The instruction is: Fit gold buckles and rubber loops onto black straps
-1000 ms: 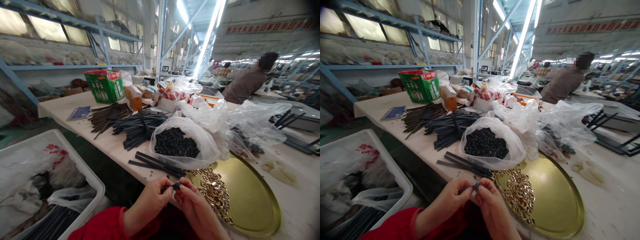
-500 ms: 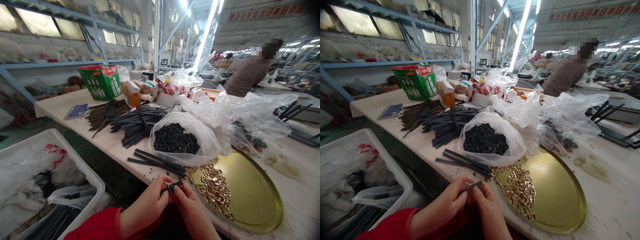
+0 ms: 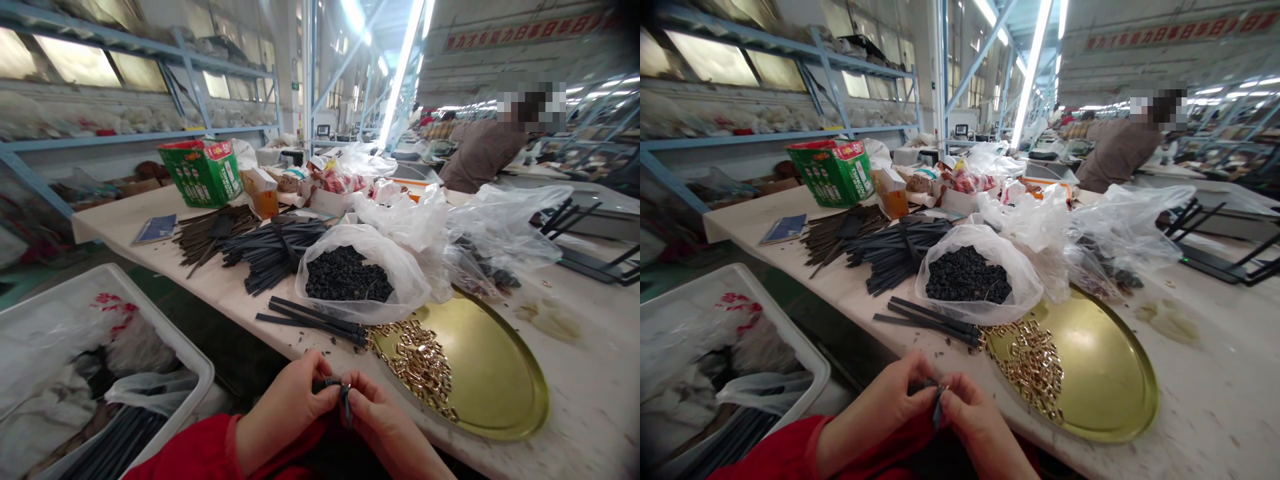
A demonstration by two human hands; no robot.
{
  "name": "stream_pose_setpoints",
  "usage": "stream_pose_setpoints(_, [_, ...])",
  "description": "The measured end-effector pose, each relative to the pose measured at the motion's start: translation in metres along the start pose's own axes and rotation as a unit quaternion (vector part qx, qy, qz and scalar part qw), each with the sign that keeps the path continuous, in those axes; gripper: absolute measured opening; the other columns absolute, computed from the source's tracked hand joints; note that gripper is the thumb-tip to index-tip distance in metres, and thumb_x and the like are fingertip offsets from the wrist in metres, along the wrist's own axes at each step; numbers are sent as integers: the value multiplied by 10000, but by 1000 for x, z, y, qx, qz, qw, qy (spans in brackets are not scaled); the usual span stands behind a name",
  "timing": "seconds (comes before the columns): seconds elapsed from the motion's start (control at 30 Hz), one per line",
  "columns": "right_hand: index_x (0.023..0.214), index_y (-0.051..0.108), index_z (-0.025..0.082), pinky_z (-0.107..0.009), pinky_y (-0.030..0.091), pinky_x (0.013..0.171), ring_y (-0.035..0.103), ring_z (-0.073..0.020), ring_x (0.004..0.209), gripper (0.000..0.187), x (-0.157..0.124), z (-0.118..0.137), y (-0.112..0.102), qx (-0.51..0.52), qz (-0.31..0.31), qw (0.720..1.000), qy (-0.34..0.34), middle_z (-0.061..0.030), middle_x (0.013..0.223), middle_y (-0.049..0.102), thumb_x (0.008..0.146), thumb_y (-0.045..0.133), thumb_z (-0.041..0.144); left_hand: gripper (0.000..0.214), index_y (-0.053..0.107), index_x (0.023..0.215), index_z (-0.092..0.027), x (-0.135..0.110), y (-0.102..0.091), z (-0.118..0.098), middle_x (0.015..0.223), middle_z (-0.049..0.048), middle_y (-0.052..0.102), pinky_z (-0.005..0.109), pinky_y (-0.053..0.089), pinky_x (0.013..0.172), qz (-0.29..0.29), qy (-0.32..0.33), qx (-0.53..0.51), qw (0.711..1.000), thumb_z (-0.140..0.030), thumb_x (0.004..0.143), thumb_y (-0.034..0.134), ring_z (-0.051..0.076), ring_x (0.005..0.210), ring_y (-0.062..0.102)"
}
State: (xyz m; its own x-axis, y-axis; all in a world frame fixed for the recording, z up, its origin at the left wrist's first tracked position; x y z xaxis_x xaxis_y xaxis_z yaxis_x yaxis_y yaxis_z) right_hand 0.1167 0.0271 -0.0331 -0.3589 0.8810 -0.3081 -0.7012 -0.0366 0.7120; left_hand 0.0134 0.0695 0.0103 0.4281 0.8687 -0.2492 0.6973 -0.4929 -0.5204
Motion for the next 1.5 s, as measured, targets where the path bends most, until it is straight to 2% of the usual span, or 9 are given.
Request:
stream_pose_setpoints(0.17, [694,484,165,-199,331,582,446,-83,592,308,-8,-3,0,11,6,1000,-9,35,633,514,662,741,333,192,565,803,-149,-7,1,-3,771,7,622,231,366,611,-9,2,13,1000,-335,754,575,142,698,535])
stream_pose_setpoints(0.3, [635,428,179,-217,347,582,431,-95,595,380,-5,6,-12,-91,-70,989,-95,41,625,489,667,704,439,182,580,818,-130,-9,9,-6,796,27,634,235,391,639,29,-14,-113,993,-298,752,556,142,723,544])
stream_pose_setpoints(0.47, [755,412,216,-220,314,478,400,-103,503,353,-4,16,-34,-253,-200,929,-184,72,556,425,711,621,497,232,523,828,-107,-9,22,1,711,19,608,203,323,538,77,-101,-289,949,-283,688,582,78,563,461])
stream_pose_setpoints(0.57, [890,433,203,-217,296,454,383,-103,489,322,-2,10,-38,-326,-162,920,-146,75,566,399,776,522,491,317,520,865,-99,-7,27,6,736,29,611,197,298,515,107,-118,-315,936,-333,672,611,64,536,443])
stream_pose_setpoints(0.67, [803,419,202,-231,309,466,392,-112,497,285,-4,2,-40,-399,-122,903,-103,52,568,438,822,424,486,302,533,864,-88,-6,34,12,743,39,618,209,337,551,133,-135,-308,932,-302,665,607,79,565,492])
stream_pose_setpoints(0.87, [814,406,203,-294,380,555,511,-177,591,295,-7,0,-43,-503,-212,828,-132,-4,630,521,835,335,489,239,533,839,-93,-1,47,22,697,22,623,203,351,554,120,-168,-300,931,-245,658,563,96,572,548])
stream_pose_setpoints(1.1, [759,432,204,-258,418,573,479,-146,610,339,-12,-7,-38,-437,-141,878,-135,10,647,468,857,323,510,247,546,905,-114,0,51,23,640,-8,605,189,347,511,189,-165,-232,940,-222,684,522,87,515,521])
stream_pose_setpoints(1.23, [774,447,202,-233,413,570,462,-134,617,320,-21,-6,-37,-445,-149,868,-164,13,665,459,875,333,484,222,533,742,-144,-6,49,23,593,-22,558,181,318,446,254,-124,-104,954,-342,784,443,75,463,444])
stream_pose_setpoints(1.5, [827,435,204,-247,385,573,492,-138,622,291,-25,-17,-36,-506,-116,842,-146,1,696,512,901,307,455,235,483,628,-159,-19,51,22,534,-35,510,180,316,429,225,-91,-64,968,-316,792,422,80,447,430])
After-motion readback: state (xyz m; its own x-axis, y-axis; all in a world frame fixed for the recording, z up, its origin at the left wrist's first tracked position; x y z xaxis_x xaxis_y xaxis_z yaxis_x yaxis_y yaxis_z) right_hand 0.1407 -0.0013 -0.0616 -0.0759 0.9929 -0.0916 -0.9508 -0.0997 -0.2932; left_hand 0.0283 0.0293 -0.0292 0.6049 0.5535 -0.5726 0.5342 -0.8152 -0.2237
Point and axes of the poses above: each hand's wrist, its own x-axis towards the middle knuckle, its own y-axis out of the palm, z = x × y, the point moved 6 cm from there along x, towards the middle knuckle
